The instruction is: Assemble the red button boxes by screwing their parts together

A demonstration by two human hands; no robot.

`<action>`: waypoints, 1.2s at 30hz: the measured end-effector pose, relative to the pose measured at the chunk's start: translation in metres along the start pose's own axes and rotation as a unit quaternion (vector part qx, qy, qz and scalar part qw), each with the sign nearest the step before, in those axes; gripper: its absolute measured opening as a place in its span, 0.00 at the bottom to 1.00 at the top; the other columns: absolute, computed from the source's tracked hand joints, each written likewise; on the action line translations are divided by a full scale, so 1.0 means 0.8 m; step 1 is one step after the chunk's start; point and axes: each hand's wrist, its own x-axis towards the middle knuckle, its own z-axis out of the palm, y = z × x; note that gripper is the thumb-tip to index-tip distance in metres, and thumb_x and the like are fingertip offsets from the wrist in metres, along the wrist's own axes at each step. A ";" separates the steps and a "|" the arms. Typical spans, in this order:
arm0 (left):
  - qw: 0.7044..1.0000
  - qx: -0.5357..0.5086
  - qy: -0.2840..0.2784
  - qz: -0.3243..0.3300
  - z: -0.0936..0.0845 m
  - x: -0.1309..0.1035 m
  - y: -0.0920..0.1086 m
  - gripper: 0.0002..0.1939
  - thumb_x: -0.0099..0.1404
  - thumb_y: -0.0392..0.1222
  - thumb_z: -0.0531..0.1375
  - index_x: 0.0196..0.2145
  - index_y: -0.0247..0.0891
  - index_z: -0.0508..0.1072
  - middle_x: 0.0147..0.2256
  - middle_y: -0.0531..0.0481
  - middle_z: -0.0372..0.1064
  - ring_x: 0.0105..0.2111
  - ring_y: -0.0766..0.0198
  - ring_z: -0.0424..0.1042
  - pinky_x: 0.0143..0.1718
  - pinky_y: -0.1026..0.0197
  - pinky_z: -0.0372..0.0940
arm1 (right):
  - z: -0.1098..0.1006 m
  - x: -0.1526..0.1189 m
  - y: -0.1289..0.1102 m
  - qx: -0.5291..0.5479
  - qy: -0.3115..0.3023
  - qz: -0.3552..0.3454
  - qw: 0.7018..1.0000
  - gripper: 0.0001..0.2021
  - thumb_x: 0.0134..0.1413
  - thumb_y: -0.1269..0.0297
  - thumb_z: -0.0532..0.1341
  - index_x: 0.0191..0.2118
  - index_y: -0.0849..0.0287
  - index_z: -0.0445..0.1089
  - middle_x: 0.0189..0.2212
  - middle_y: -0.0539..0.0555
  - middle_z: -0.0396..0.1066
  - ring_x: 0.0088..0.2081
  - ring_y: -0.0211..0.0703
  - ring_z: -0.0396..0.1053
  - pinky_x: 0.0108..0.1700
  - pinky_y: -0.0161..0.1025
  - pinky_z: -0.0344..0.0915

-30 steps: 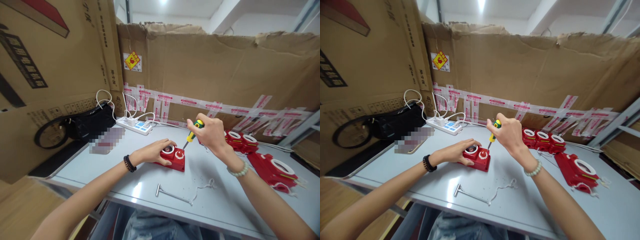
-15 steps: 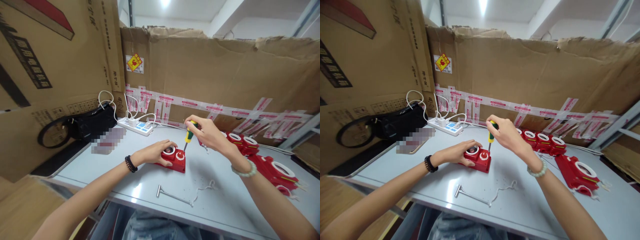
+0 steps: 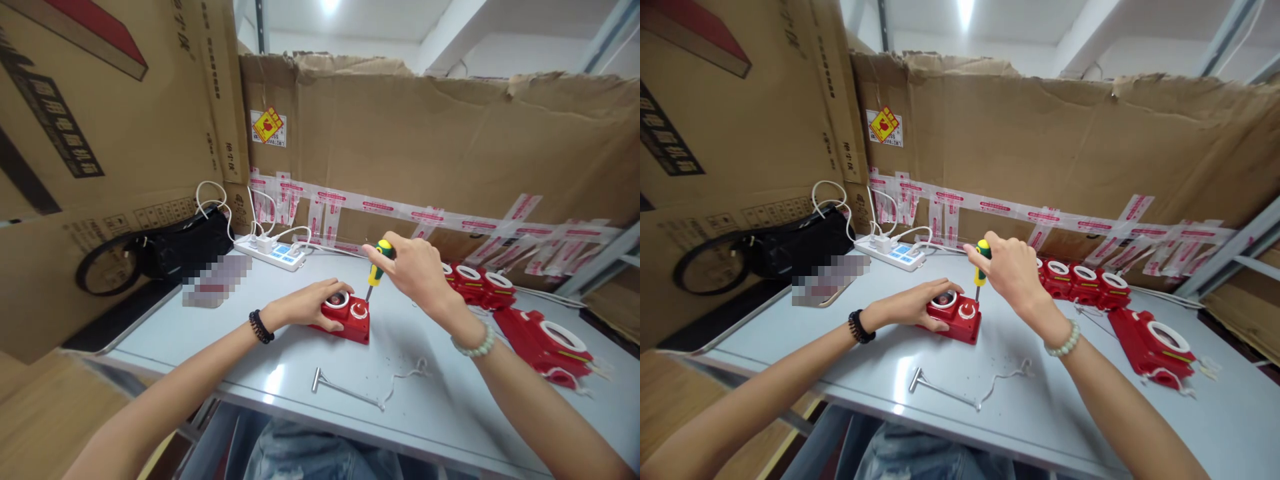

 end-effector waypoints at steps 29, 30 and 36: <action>0.972 -0.035 0.233 0.009 -0.015 0.081 0.070 0.07 0.60 0.41 0.57 0.34 0.36 0.69 0.29 0.51 0.71 0.28 0.66 0.68 0.30 0.65 0.60 | -0.006 0.002 0.026 0.227 -0.022 -0.065 0.971 0.10 0.54 0.58 0.58 0.38 0.59 0.68 0.31 0.54 0.73 0.27 0.40 0.67 0.33 0.35 0.59; 0.967 -0.026 0.252 0.002 -0.013 0.083 0.070 0.08 0.58 0.42 0.59 0.33 0.36 0.69 0.29 0.52 0.71 0.28 0.66 0.68 0.29 0.65 0.60 | -0.004 0.002 0.023 0.210 -0.013 -0.053 0.976 0.11 0.54 0.56 0.58 0.35 0.59 0.68 0.27 0.53 0.73 0.26 0.40 0.66 0.31 0.35 0.58; 0.953 -0.025 0.302 -0.001 -0.011 0.092 0.068 0.08 0.53 0.39 0.62 0.24 0.36 0.64 0.23 0.56 0.65 0.23 0.70 0.63 0.27 0.67 0.57 | 0.004 -0.003 0.015 0.124 0.004 -0.010 0.992 0.18 0.56 0.47 0.52 0.34 0.59 0.67 0.21 0.53 0.70 0.23 0.43 0.65 0.26 0.37 0.53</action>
